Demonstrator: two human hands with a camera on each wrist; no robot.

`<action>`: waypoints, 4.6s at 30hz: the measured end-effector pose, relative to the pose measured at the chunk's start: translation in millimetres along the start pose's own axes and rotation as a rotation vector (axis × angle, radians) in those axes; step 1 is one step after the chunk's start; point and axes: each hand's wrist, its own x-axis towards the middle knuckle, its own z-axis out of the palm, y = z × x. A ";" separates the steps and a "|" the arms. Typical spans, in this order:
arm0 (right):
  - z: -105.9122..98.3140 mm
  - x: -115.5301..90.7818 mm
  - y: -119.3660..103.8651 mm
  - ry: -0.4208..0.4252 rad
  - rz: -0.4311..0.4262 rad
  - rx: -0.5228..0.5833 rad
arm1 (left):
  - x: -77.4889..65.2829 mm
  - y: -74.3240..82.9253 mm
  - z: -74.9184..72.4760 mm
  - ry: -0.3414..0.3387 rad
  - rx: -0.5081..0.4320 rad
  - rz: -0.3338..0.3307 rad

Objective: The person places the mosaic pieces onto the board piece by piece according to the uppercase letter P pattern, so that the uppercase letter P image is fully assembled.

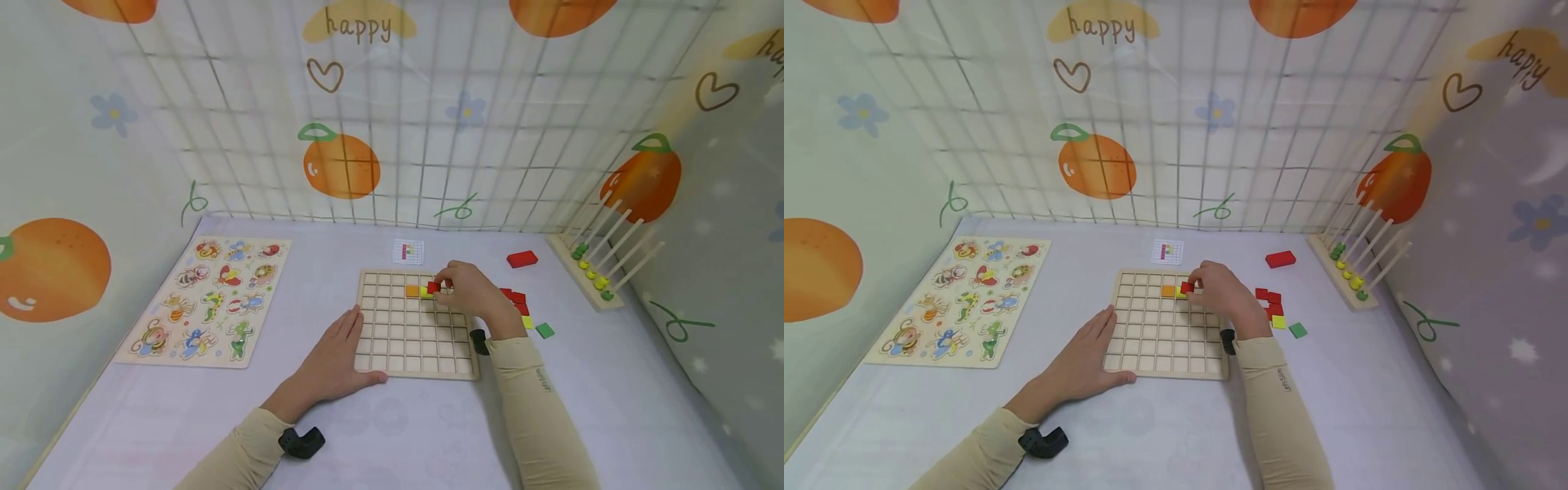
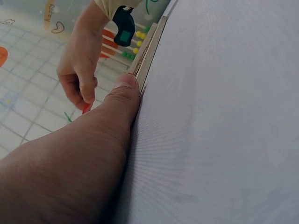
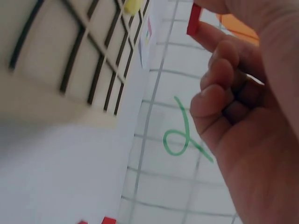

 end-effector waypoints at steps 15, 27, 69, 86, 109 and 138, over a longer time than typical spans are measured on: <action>20.9 21.8 -26.3 0.025 -0.072 -0.032 | -0.9 0.7 -5.2 -0.005 0.006 0.020; 40.8 40.9 -44.8 -0.015 -0.009 -0.083 | -0.1 -0.2 -3.9 -0.008 -0.009 0.022; 49.3 45.9 -47.0 -0.070 0.046 -0.105 | -4.2 -2.4 -3.6 -0.007 0.124 0.048; 45.3 42.3 -44.8 -0.062 0.044 -0.065 | -5.8 -0.2 -5.9 -0.012 0.137 0.044; -24.6 -22.2 66.2 0.071 0.323 0.094 | -4.0 -1.8 -2.4 0.023 0.154 0.075; -15.5 -44.7 107.3 -0.002 0.541 0.147 | -3.9 -3.8 0.2 0.029 0.153 0.063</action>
